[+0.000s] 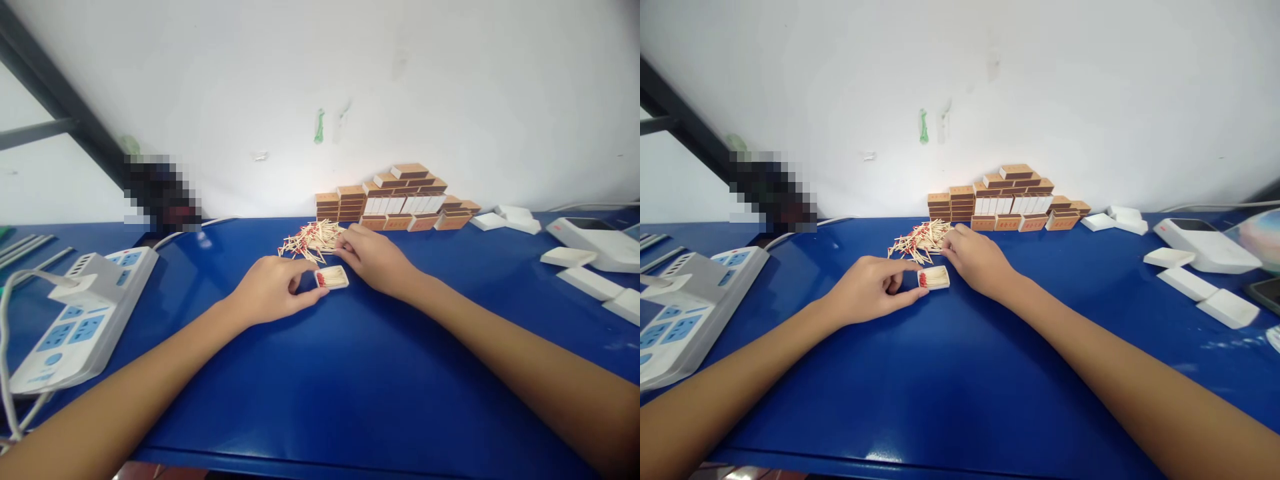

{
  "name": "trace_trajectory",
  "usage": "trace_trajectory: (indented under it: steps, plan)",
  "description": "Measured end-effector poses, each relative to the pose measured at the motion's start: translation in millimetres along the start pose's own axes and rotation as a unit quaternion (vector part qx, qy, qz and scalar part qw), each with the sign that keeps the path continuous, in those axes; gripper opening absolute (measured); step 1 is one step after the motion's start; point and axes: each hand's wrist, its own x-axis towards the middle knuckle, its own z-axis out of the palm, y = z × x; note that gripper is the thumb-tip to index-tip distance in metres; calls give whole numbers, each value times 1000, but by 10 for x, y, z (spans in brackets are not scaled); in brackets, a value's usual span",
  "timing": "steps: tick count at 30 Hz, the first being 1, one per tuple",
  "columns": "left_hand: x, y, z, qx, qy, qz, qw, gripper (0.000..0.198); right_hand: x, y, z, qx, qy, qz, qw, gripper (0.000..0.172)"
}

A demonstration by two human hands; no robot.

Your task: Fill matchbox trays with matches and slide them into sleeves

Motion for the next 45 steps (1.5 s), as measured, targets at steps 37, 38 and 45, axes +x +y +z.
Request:
trace_trajectory:
  steps: [37,38,45]
  plan:
    - [-18,95,10,-2,-49,11,999,32,-304,55,-163,58,-67,18,996,15]
    - [-18,97,11,-2,-51,11,999,32,-312,63,-166,57,-68,19,996,15]
    - [-13,76,20,-5,-52,19,998,32,-282,-4,-196,81,-67,30,994,8]
